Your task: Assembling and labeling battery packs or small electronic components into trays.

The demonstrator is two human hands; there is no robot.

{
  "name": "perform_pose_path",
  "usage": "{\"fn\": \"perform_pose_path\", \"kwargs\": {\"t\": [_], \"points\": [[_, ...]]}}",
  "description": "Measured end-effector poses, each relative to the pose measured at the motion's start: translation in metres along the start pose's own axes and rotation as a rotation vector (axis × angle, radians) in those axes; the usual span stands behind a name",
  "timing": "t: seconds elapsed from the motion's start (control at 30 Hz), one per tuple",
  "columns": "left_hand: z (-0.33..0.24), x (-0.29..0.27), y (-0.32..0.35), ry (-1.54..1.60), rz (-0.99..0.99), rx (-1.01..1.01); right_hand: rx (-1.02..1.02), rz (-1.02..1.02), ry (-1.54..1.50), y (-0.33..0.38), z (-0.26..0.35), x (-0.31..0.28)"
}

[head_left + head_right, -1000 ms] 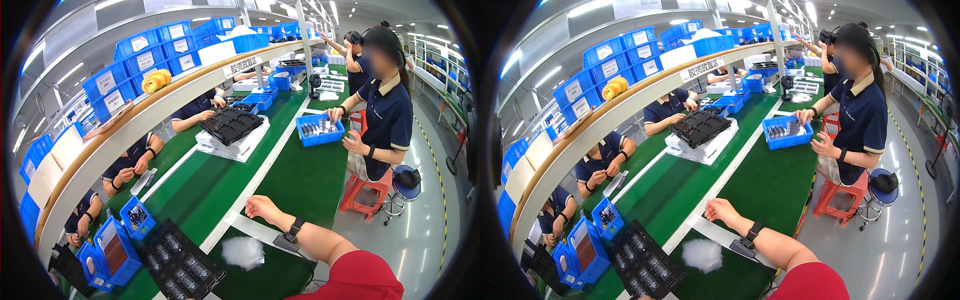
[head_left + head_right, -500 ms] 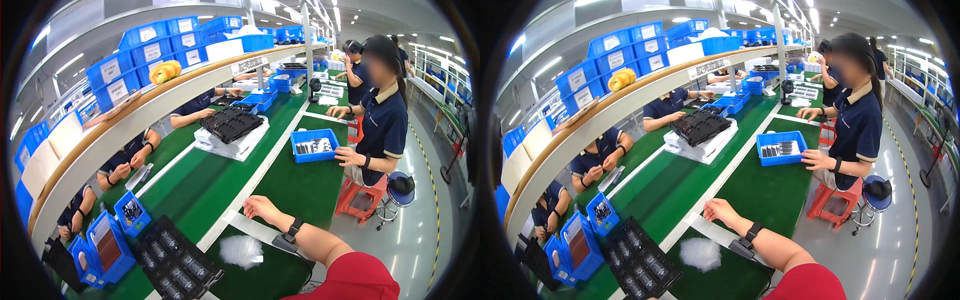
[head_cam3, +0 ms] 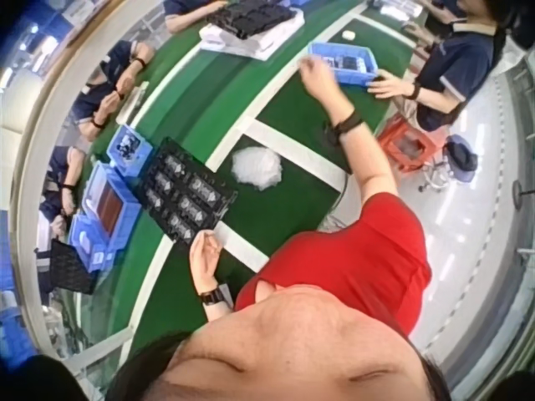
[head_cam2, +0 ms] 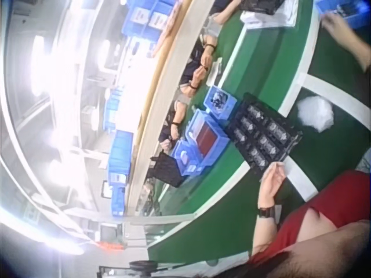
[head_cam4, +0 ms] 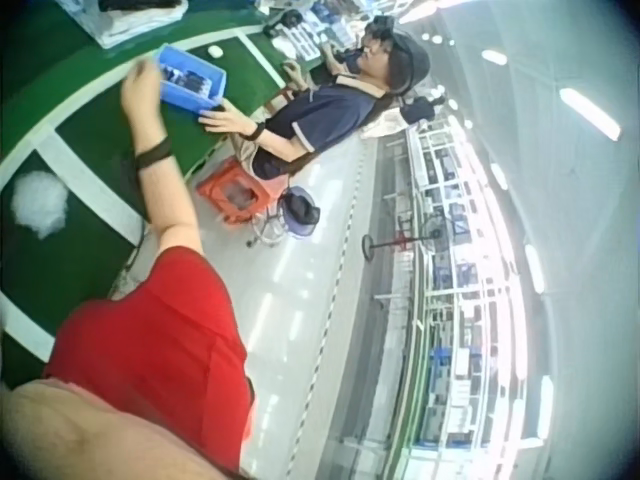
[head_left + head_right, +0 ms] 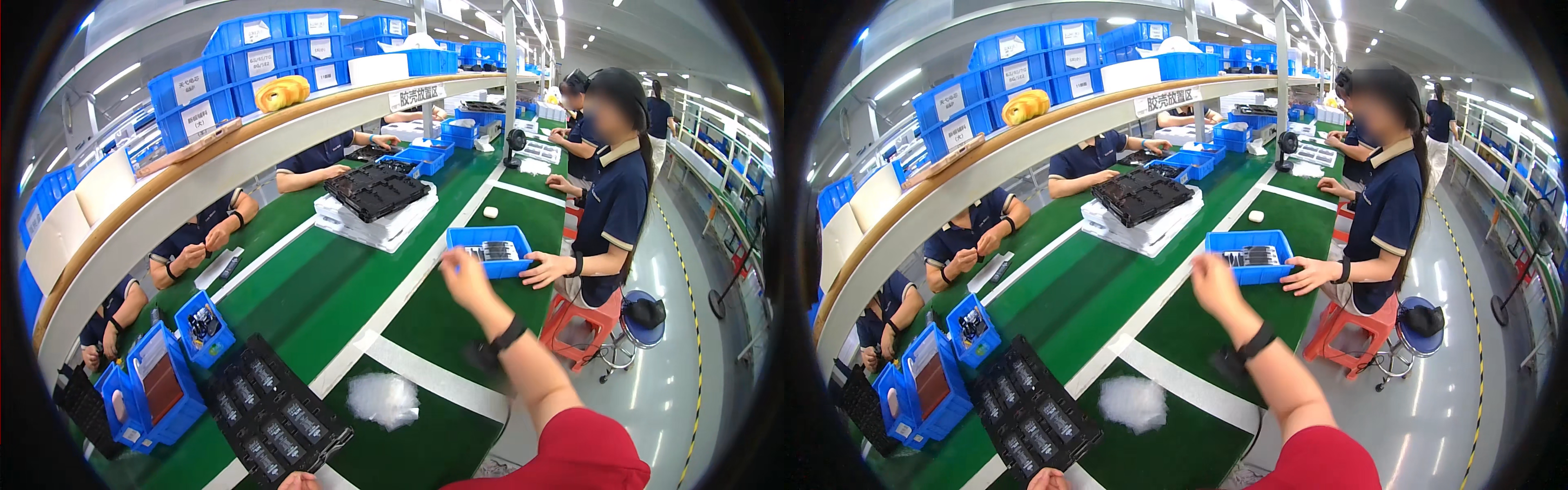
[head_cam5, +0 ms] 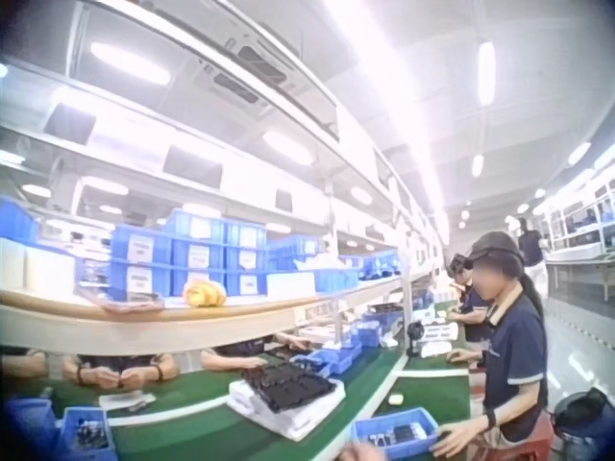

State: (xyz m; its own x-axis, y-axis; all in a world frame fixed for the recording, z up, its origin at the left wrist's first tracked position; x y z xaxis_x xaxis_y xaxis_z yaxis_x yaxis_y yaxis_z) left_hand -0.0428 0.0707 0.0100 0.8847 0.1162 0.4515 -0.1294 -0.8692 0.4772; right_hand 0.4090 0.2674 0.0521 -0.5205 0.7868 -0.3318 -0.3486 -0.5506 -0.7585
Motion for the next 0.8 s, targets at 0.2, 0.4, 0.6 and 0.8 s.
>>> {"fn": "perform_pose_path", "kwargs": {"t": [0.2,0.4,0.6,0.8], "points": [[0.001,-0.004,-0.004,0.029,0.096,0.011,0.243,0.735,0.855,-0.097,-0.091,-0.052],[0.0,-0.005,-0.003,0.059,0.079,0.019,0.32,0.96,0.882,-0.089,-0.125,-0.056],[0.003,-0.005,-0.006,0.05,0.117,0.028,0.205,0.932,0.877,-0.091,-0.126,-0.063],[0.001,-0.006,-0.009,0.047,0.145,0.004,0.139,0.788,0.729,-0.08,-0.146,-0.069]]}}
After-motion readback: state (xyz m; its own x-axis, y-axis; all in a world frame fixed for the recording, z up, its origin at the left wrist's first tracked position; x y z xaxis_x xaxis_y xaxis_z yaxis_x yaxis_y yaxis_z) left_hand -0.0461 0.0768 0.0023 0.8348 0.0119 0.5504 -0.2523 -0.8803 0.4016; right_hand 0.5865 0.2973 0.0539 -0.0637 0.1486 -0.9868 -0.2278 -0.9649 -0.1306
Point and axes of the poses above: each hand's wrist, its own y-axis away from the middle knuckle, its own x-axis out of the palm, z = x × y, the point moved 2 cm from there along -y, towards the middle knuckle, and after that the axes turned 3 degrees about -z, right-handed, at the moved point
